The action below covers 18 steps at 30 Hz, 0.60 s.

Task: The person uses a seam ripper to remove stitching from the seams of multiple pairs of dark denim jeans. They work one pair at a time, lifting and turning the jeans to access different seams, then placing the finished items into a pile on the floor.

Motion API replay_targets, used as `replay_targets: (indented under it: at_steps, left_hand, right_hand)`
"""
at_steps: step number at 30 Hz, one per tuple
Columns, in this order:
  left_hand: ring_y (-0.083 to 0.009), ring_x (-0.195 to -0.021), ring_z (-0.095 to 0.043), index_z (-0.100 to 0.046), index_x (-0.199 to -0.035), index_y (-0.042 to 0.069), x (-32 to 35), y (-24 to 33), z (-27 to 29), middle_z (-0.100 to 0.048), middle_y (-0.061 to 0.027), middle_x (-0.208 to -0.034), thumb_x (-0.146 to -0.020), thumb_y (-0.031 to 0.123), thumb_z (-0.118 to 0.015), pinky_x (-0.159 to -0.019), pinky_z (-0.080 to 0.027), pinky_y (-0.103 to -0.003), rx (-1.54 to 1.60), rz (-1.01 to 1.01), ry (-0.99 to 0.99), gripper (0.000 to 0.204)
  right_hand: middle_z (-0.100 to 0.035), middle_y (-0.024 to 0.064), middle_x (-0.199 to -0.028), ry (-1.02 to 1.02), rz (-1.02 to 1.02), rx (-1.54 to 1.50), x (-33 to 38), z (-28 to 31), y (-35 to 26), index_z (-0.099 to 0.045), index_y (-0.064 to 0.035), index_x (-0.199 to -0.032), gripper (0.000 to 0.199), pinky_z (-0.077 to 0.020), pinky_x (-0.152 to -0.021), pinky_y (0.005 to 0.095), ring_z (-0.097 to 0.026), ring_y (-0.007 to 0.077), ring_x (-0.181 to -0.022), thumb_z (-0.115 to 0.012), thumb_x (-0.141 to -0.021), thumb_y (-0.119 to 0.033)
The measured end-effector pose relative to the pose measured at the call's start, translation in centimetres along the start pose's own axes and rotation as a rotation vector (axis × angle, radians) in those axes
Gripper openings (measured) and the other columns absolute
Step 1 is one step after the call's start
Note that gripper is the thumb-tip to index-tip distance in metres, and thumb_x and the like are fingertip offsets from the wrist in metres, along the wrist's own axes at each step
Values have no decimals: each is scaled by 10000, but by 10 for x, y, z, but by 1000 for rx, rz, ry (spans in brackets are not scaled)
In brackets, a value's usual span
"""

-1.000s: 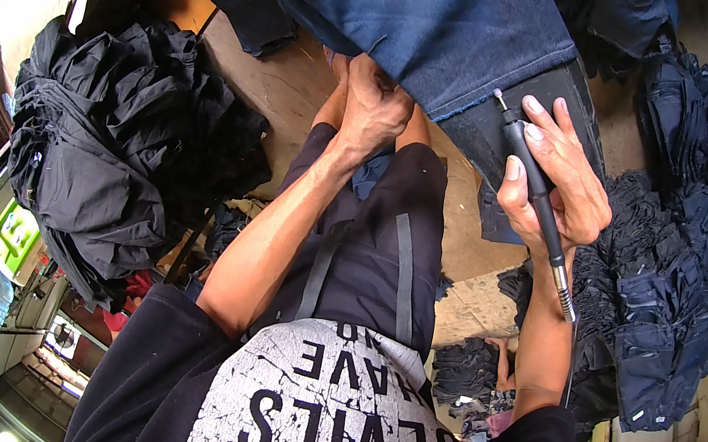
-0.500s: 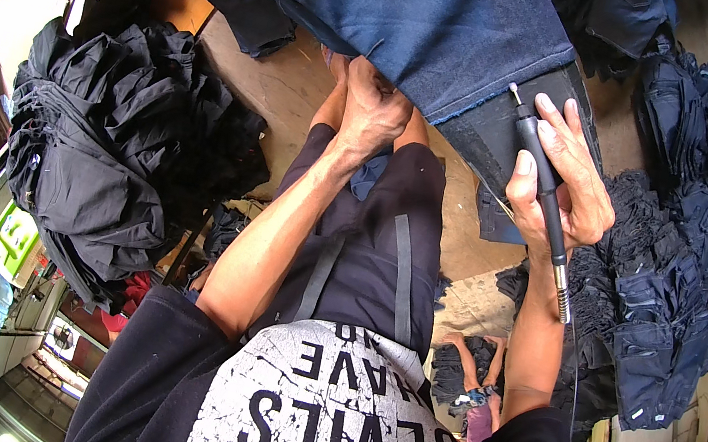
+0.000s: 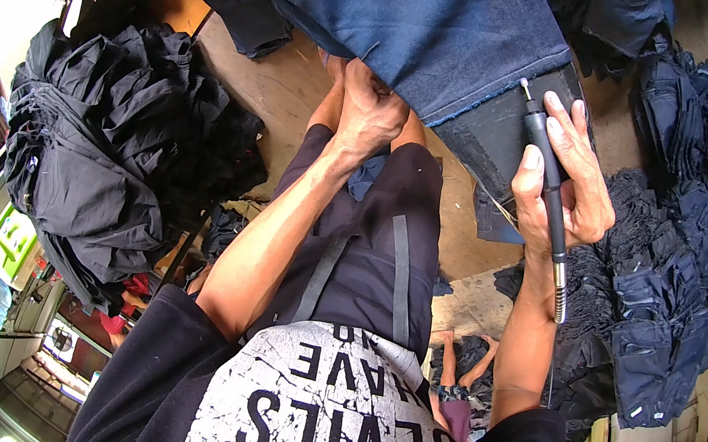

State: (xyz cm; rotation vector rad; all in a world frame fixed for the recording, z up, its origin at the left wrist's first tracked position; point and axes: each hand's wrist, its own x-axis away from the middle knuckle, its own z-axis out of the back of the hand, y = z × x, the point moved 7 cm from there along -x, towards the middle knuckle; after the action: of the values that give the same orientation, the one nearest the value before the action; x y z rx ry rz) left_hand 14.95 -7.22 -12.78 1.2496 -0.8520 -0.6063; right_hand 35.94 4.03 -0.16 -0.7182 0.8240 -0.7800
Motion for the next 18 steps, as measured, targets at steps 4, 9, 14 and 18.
replay_targets:
  at_steps: [4, 9, 14, 18]
  left_hand:
    - [-192, -1046, -721, -657, -1259, -27, -2, 0, -3, -742, -107, -1117, -993, 9, -702, -885, -550, -318, 25, 55, -36, 271]
    - [-268, -1249, -670, -573, -1432, -21, 2, -14, -2, -690, -155, -1350, -1018, 65, -715, -1048, -530, -390, -18, 190, -110, 446]
    - [-263, -1252, -673, -565, -1440, -25, 3, -18, 2, -693, -150, -1363, -1009, 65, -729, -1055, -530, -389, -99, 111, -74, 470]
    - [-253, -1271, -665, -516, -1488, -25, -4, -21, -2, -674, -144, -1409, -995, 63, -735, -1075, -521, -380, -132, 122, -147, 547]
  right_hand:
    - [-815, 237, -1062, 17, 8, 12, -1, 1, 0, -769, 83, -1101, 285, -570, -1106, 623, -796, 423, -1130, -747, -817, 71]
    - [-815, 235, -1063, 47, 10, 22, -3, 0, -1, -768, 77, -1097, 262, -584, -1097, 613, -798, 418, -1125, -740, -837, 62]
    - [-803, 269, -1122, 13, -9, 71, 1, 2, 3, -748, 85, -1142, 254, -574, -1121, 574, -781, 413, -1165, -724, -890, 63]
    - [-781, 293, -1200, 19, -78, 140, 0, 6, 0, -695, 96, -1257, 268, -581, -1123, 527, -757, 404, -1216, -675, -1011, -8]
